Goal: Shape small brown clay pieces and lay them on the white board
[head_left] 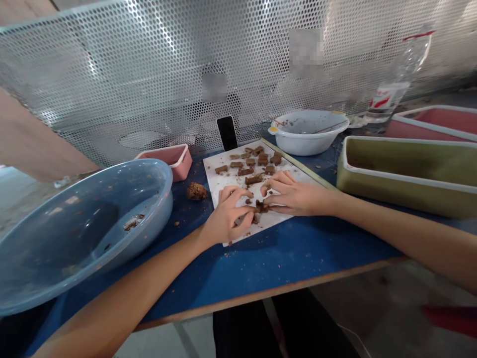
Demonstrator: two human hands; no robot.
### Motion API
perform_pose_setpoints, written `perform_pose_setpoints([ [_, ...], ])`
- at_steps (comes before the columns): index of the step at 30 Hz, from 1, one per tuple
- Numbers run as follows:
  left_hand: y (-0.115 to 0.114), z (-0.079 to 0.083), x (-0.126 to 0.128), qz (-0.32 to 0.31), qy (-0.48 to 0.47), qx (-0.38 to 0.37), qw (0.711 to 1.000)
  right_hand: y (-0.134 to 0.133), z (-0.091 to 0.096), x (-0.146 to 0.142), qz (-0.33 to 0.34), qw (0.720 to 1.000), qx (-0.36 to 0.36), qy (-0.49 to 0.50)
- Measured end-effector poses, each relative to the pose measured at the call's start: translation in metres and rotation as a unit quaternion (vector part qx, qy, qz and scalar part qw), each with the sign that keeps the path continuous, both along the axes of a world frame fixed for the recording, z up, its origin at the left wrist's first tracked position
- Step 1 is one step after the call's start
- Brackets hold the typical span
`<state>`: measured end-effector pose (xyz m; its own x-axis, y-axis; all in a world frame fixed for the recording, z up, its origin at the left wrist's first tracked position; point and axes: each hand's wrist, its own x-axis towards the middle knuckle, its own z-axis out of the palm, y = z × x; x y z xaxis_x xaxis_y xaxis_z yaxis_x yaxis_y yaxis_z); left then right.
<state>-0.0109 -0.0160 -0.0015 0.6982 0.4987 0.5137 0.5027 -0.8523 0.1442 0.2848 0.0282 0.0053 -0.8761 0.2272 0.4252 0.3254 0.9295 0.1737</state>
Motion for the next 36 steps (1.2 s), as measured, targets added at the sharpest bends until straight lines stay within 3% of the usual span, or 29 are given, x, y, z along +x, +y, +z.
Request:
perform_pose_setpoints([
  [15,0.003,-0.0024,0.0004,0.004,0.034,-0.044,0.998,0.0019,-0.0026,-0.0021,0.025,1.0,0.005,0.006],
  [36,0.0038,-0.0027,0.0004,0.01,0.041,-0.054,0.998,0.001,-0.0022,-0.0031,-0.003,0.999,0.037,-0.001],
])
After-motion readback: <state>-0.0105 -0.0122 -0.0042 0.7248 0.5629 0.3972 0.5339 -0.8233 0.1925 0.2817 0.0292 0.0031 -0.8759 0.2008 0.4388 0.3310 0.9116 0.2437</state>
